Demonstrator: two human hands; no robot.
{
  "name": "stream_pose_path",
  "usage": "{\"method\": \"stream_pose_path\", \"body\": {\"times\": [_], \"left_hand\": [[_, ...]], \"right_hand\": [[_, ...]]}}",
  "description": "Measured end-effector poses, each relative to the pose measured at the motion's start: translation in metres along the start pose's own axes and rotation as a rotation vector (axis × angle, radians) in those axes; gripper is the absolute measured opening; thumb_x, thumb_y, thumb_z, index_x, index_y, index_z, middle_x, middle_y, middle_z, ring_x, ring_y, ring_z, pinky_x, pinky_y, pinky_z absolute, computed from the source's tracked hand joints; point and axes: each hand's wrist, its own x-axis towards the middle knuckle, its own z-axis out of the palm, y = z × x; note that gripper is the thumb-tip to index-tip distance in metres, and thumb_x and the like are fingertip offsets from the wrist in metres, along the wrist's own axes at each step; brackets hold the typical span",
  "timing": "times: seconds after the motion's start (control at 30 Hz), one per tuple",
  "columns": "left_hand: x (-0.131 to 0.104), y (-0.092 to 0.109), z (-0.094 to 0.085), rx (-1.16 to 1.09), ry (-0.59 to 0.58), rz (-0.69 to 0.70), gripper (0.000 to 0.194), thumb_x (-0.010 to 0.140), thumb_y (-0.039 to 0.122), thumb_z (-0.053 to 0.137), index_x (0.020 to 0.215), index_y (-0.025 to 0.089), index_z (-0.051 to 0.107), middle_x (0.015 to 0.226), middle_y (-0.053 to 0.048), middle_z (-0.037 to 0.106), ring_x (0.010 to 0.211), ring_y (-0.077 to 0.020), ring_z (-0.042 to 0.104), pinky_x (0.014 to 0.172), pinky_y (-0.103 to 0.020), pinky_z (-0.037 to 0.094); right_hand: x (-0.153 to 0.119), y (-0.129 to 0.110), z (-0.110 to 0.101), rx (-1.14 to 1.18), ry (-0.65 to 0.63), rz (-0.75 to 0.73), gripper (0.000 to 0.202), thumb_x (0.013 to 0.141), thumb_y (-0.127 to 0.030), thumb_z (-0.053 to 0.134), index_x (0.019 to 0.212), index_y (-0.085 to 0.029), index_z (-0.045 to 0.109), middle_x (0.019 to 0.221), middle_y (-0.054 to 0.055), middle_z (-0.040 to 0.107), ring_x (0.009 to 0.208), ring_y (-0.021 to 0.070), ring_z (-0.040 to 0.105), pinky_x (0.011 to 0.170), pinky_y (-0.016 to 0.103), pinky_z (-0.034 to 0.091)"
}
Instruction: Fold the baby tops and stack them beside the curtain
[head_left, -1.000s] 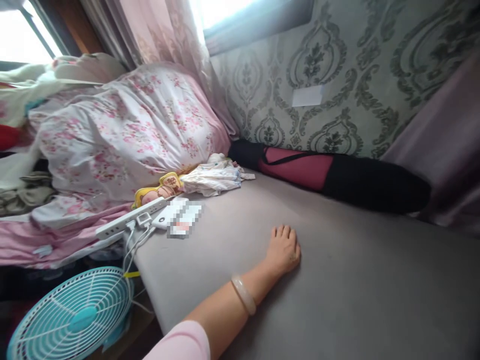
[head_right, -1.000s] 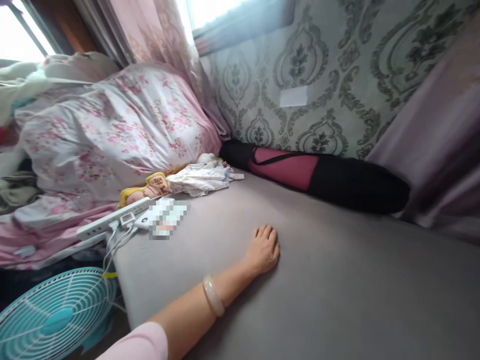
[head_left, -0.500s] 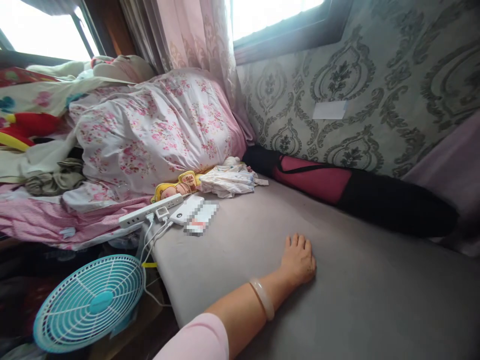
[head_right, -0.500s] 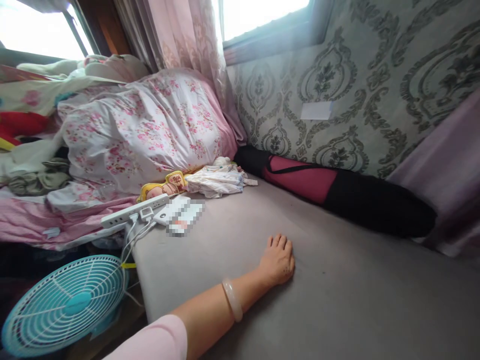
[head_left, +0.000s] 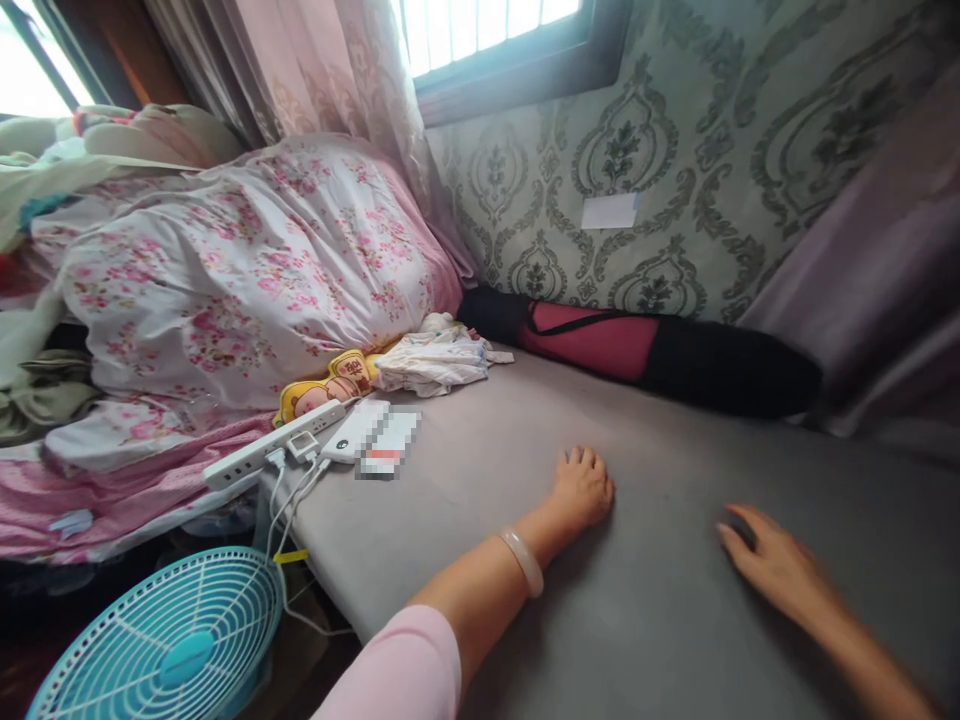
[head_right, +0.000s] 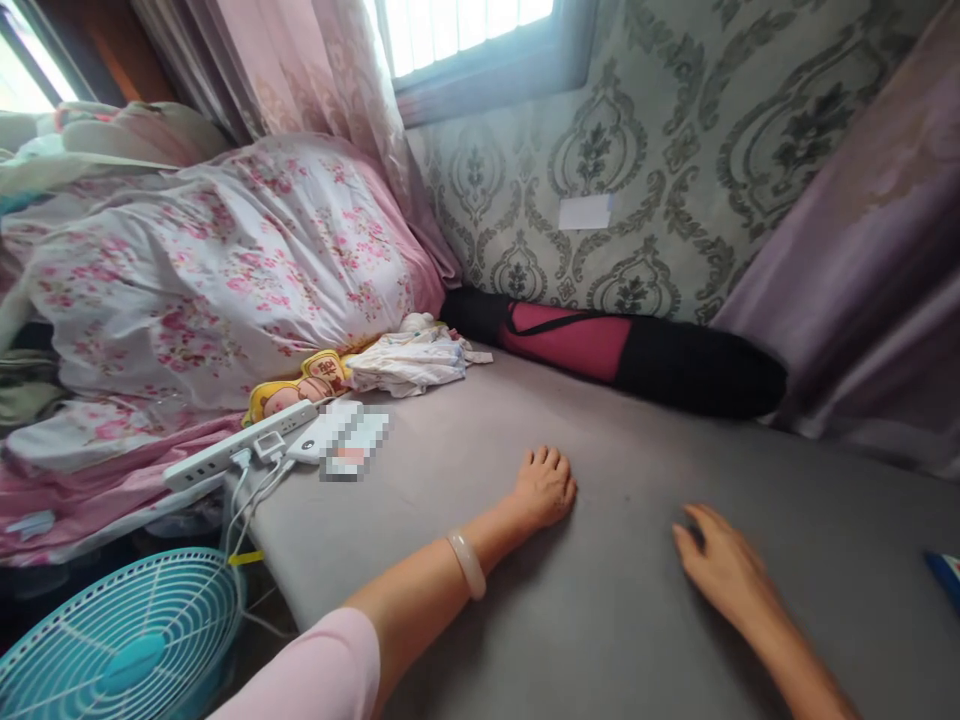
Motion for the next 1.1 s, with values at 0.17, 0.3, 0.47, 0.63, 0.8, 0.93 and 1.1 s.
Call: {"method": "stream_pose_path", "body": {"times": [0.17, 0.3, 0.47, 0.63, 0.8, 0.93, 1.1], "left_hand": [[-0.007, -0.033, -0.02, -0.119, -0.041, 0.195, 0.032, 0.094, 0.033, 0.043, 0.111, 0.013, 0.06, 0.118, -0.012, 0.061, 0.111, -0.022, 0.055, 0.096, -0.032, 0.045], [-0.016, -0.08, -0.031, -0.232, -0.029, 0.206, 0.025, 0.092, 0.023, 0.045, 0.109, 0.016, 0.062, 0.112, -0.008, 0.065, 0.103, -0.0164, 0.06, 0.093, -0.026, 0.046], [-0.026, -0.17, -0.067, -0.196, 0.151, -0.201, 0.025, 0.087, 0.019, 0.052, 0.108, 0.017, 0.065, 0.11, -0.007, 0.068, 0.102, -0.0159, 0.061, 0.093, -0.026, 0.046], [-0.033, -0.257, -0.124, -0.051, 0.294, -0.542, 0.031, 0.086, 0.013, 0.042, 0.104, 0.013, 0.068, 0.11, -0.014, 0.067, 0.107, -0.0245, 0.06, 0.095, -0.034, 0.044], [-0.042, -0.306, -0.159, 0.106, 0.457, -0.825, 0.04, 0.084, 0.021, 0.044, 0.118, 0.008, 0.061, 0.121, -0.022, 0.058, 0.118, -0.0345, 0.051, 0.099, -0.044, 0.039], [-0.044, -0.329, -0.166, 0.101, 0.457, -1.056, 0.05, 0.081, 0.039, 0.055, 0.116, 0.004, 0.059, 0.127, -0.028, 0.053, 0.122, -0.0405, 0.047, 0.099, -0.047, 0.037], [-0.043, -0.347, -0.162, -0.117, 0.454, -1.13, 0.036, 0.071, 0.04, 0.065, 0.094, 0.012, 0.061, 0.103, -0.02, 0.065, 0.108, -0.0416, 0.055, 0.083, -0.048, 0.044]], "right_hand": [[0.0, -0.063, 0.041, 0.007, -0.08, -0.097, 0.049, 0.079, -0.046, 0.042, 0.113, -0.02, 0.066, 0.124, 0.016, 0.063, 0.121, 0.0334, 0.056, 0.107, 0.05, 0.041], [-0.009, -0.086, 0.053, 0.0, -0.096, -0.124, 0.049, 0.083, -0.044, 0.04, 0.116, -0.017, 0.064, 0.129, 0.017, 0.06, 0.122, 0.0325, 0.055, 0.104, 0.049, 0.043], [-0.017, -0.091, 0.066, -0.073, -0.015, -0.139, 0.053, 0.089, -0.044, 0.033, 0.12, -0.012, 0.06, 0.133, 0.019, 0.057, 0.124, 0.034, 0.053, 0.101, 0.053, 0.043], [-0.021, -0.094, 0.069, -0.123, 0.017, -0.139, 0.054, 0.092, -0.042, 0.029, 0.119, -0.009, 0.061, 0.134, 0.017, 0.057, 0.124, 0.0326, 0.052, 0.102, 0.05, 0.041], [-0.025, -0.096, 0.069, -0.141, 0.032, -0.165, 0.053, 0.094, -0.041, 0.028, 0.12, -0.009, 0.061, 0.133, 0.018, 0.057, 0.125, 0.0316, 0.051, 0.103, 0.048, 0.04], [-0.028, -0.099, 0.069, -0.148, 0.042, -0.162, 0.052, 0.095, -0.04, 0.027, 0.121, -0.01, 0.06, 0.134, 0.017, 0.056, 0.126, 0.0313, 0.05, 0.104, 0.049, 0.039], [-0.029, -0.101, 0.07, -0.149, 0.045, -0.149, 0.05, 0.095, -0.038, 0.028, 0.121, -0.01, 0.06, 0.135, 0.017, 0.056, 0.127, 0.0308, 0.049, 0.105, 0.049, 0.038]]}}
